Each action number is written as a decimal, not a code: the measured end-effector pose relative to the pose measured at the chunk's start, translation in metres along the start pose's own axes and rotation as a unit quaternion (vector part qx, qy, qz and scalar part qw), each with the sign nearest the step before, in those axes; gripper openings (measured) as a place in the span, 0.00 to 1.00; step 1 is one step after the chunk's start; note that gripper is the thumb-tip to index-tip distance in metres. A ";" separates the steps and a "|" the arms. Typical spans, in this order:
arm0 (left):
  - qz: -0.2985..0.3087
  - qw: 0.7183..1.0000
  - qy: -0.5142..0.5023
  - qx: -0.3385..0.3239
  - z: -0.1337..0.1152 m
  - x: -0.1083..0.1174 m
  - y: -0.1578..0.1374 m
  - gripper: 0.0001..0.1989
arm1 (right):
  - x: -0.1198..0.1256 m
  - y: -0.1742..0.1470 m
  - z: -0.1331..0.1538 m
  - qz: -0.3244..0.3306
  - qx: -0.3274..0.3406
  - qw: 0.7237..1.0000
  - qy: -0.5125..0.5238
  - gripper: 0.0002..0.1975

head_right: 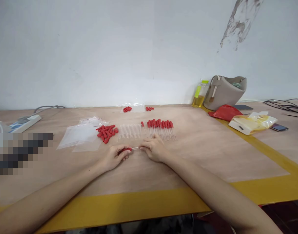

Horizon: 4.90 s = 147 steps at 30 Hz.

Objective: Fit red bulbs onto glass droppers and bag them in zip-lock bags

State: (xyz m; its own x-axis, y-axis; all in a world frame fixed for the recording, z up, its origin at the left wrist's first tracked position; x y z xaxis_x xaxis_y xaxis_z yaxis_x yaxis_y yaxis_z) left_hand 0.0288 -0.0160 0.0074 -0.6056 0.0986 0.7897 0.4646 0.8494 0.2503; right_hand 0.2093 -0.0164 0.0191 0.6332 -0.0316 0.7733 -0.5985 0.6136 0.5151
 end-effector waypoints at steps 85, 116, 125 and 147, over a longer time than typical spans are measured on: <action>-0.056 0.882 0.446 0.139 0.050 0.086 0.003 0.13 | -0.008 0.091 -0.049 0.029 -0.474 0.877 -0.074 0.13; -0.051 0.995 0.083 -0.028 0.001 0.011 0.000 0.10 | -0.001 -0.009 0.006 -0.032 -0.026 0.998 0.044 0.09; -0.024 1.000 0.008 -0.003 -0.001 0.008 0.000 0.11 | -0.003 -0.010 0.006 -0.037 -0.027 0.997 0.068 0.08; -0.004 1.000 0.016 0.003 -0.001 0.005 0.000 0.12 | -0.001 -0.007 0.006 -0.060 0.000 0.998 -0.016 0.12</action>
State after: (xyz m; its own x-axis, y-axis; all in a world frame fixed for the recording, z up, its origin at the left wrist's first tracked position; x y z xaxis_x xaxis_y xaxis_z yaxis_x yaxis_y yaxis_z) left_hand 0.0261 -0.0163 0.0120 -0.5881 0.0744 0.8054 0.4562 0.8528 0.2543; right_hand 0.2101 -0.0253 0.0170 0.6838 -0.1303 0.7180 -0.5197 0.6037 0.6045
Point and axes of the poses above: each hand's wrist, its own y-axis towards the middle knuckle, its own x-axis out of the back of the hand, z = x × y, the point moved 3 cm from there along y, towards the middle knuckle, and after that the axes turned 15 degrees about y, right-handed, at the moved point
